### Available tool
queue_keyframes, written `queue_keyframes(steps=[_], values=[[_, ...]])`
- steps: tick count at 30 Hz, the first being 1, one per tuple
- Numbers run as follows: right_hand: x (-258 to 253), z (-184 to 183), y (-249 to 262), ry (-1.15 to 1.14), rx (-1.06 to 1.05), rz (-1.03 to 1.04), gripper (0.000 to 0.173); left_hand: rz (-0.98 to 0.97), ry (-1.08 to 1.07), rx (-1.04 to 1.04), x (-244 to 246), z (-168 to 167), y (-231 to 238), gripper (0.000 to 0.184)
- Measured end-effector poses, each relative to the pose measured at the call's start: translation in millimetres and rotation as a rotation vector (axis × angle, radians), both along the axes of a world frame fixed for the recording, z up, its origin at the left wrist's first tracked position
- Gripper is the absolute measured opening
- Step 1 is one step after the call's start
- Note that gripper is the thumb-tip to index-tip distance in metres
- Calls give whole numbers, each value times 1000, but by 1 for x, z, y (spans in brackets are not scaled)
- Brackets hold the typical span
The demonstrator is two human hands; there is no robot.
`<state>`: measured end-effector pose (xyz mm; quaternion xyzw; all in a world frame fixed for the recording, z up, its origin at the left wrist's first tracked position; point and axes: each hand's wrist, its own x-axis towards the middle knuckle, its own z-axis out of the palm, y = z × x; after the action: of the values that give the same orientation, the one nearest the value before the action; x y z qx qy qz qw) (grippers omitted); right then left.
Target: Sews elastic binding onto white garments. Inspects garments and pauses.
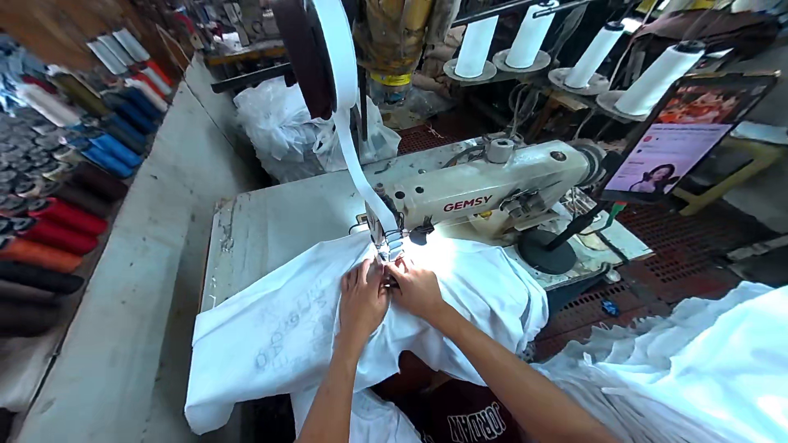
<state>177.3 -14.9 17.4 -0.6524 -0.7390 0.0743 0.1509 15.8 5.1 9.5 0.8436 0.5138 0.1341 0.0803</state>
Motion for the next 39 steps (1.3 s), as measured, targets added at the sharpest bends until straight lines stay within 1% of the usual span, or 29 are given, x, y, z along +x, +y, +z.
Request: queue_keyframes(steps=[2, 3, 7, 8, 10, 12, 14, 15, 17, 18, 19, 21, 23, 24, 25, 27, 28, 29, 30, 31, 32, 36, 39], values=[[10, -9, 3, 9, 110, 71, 35, 2, -1, -39, -1, 2, -9, 38], [15, -10, 7, 15, 127, 113, 33, -4, 2, -39, -1, 3, -10, 38], [42, -10, 38, 87, 131, 279, 28, -18, 27, -90, 0, 8, -9, 40], [47, -8, 44, 72, 82, 285, 30, -16, 34, -96, 1, 9, -9, 40], [46, 5, 47, 17, -15, 242, 36, -4, 28, -95, 4, 10, -9, 41], [33, 24, 35, -17, -87, 123, 33, 10, 17, -83, 5, 9, -10, 42], [12, 44, 11, 67, -248, -29, 31, 17, 14, -87, 5, 9, -10, 41], [1, 45, -2, 160, -275, -77, 33, 16, 17, -119, 5, 11, -10, 40], [-19, 35, -26, 317, -265, -142, 41, 4, 2, -151, 5, 13, -10, 40], [-26, 30, -34, 320, -267, -183, 45, 2, 5, -147, 5, 12, -10, 39], [-30, 26, -38, 273, -262, -234, 47, 1, 10, -138, 5, 11, -9, 37], [-27, 21, -40, 150, -233, -308, 47, 15, 19, -106, 6, 8, -9, 37], [-15, 18, -37, 118, -193, -310, 42, 35, 10, -73, 7, 5, -9, 40], [-9, 20, -36, 135, -205, -295, 39, 43, 3, -59, 7, 4, -10, 40], [-4, 24, -34, 165, -238, -268, 41, 51, -1, -60, 7, 4, -10, 40], [5, 30, -31, 246, -297, -200, 57, 60, -17, -67, 7, 4, -10, 40], [7, 31, -30, 287, -309, -171, 61, 63, -20, -72, 6, 3, -10, 41], [9, 30, -29, 315, -302, -145, 59, 65, -24, -76, 6, 2, -10, 42], [9, 27, -28, 323, -287, -127, 51, 66, -31, -71, 5, 1, -10, 43], [8, 25, -27, 308, -275, -123, 45, 69, -37, -56, 5, 0, -10, 44], [7, 25, -27, 278, -272, -136, 43, 71, -43, -40, 5, -1, -10, 44], [1, 24, -29, 135, -230, -221, 40, 79, -53, 10, 4, -7, -9, 44], [1, 16, -28, 106, -167, -208, 38, 82, -40, -16, 4, -5, -9, 45]])
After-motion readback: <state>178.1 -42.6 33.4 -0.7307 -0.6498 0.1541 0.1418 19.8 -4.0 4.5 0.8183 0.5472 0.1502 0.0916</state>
